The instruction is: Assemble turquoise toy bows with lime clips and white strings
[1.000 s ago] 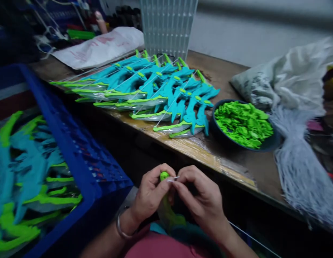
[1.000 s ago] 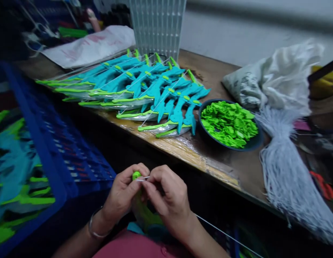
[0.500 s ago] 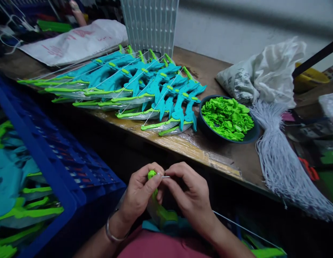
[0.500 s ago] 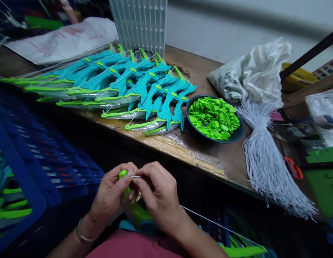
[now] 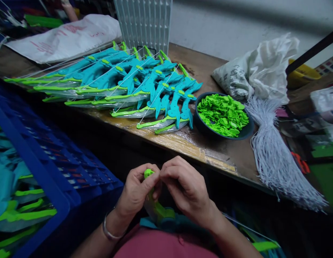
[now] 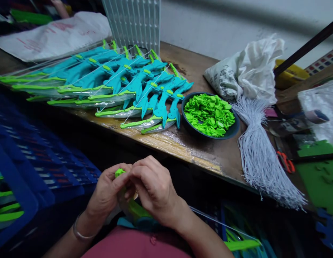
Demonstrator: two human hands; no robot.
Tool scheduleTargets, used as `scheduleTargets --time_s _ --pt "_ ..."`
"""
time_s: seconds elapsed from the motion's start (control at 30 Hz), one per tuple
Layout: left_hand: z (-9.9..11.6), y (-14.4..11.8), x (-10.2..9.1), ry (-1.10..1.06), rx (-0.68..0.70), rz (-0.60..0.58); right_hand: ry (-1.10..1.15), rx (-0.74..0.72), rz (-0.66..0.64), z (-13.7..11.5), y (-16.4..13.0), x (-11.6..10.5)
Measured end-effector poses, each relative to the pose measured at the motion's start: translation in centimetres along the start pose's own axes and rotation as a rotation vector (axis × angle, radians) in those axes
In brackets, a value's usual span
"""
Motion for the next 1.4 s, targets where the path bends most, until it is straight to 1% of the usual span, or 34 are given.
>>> scheduleTargets --time_s 0.03,0.13,0.2,0.27,0.43,0.53,0.67,0.73,0.83,0.97,1.1,1.17,1.3,1.4 --pt "0.0 0.0 0.0 0.001 0.005 0.008 -0.017 0.039 0.008 0.0 -0.1 0.0" --pt "0.0 0.1 0.0 0.007 0.013 0.019 -0.017 0.226 0.043 0.4 -0.6 0.0" --pt "-0.1 0.2 0.0 0.020 0.011 0.008 0.005 0.289 0.057 0.6 -0.8 0.0" --pt "-0.2 0.2 0.0 0.028 0.009 -0.021 0.002 0.249 0.054 0.5 -0.8 0.0" --pt "-0.4 0.1 -0.3 0.013 0.010 -0.075 -0.122 0.108 0.016 0.3 -1.0 0.4" --pt "-0.7 0.1 -0.3 -0.006 -0.002 -0.087 -0.189 0.039 0.031 0.2 -1.4 0.8" --pt "-0.6 0.1 -0.3 0.006 -0.012 -0.071 -0.330 -0.039 0.066 -0.1 -1.6 1.1" --pt "-0.4 0.1 -0.2 0.003 0.001 -0.072 -0.357 -0.025 0.090 -0.2 -1.6 1.0" --pt "-0.2 0.1 -0.1 -0.019 0.011 -0.089 -0.335 0.014 0.115 -0.3 -1.7 0.8" --pt "-0.1 0.1 -0.1 -0.008 0.015 -0.087 -0.278 0.048 0.099 -0.5 -1.9 0.9" --pt "-0.1 0.1 0.0 -0.009 0.005 -0.095 -0.276 0.054 0.103 -0.7 -1.9 0.8" --pt "-0.1 0.2 -0.1 -0.013 -0.008 -0.084 -0.271 0.055 0.095 -0.7 -1.8 0.8" --pt "-0.3 0.1 -0.4 0.013 -0.023 -0.023 -0.254 0.046 0.053 -0.5 -1.4 1.4" --pt "-0.6 0.1 -0.5 0.007 -0.042 -0.026 -0.215 0.061 0.054 -0.3 -1.3 1.5"
Point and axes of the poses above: each hand's wrist, its own y-axis towards the middle knuckle, its own x-axis out of the palm, z = x × y, the point moved 5 cm from there along y, towards the middle knuckle, and after that the axes turned 12 degrees about -x, right-handed, at the moved point
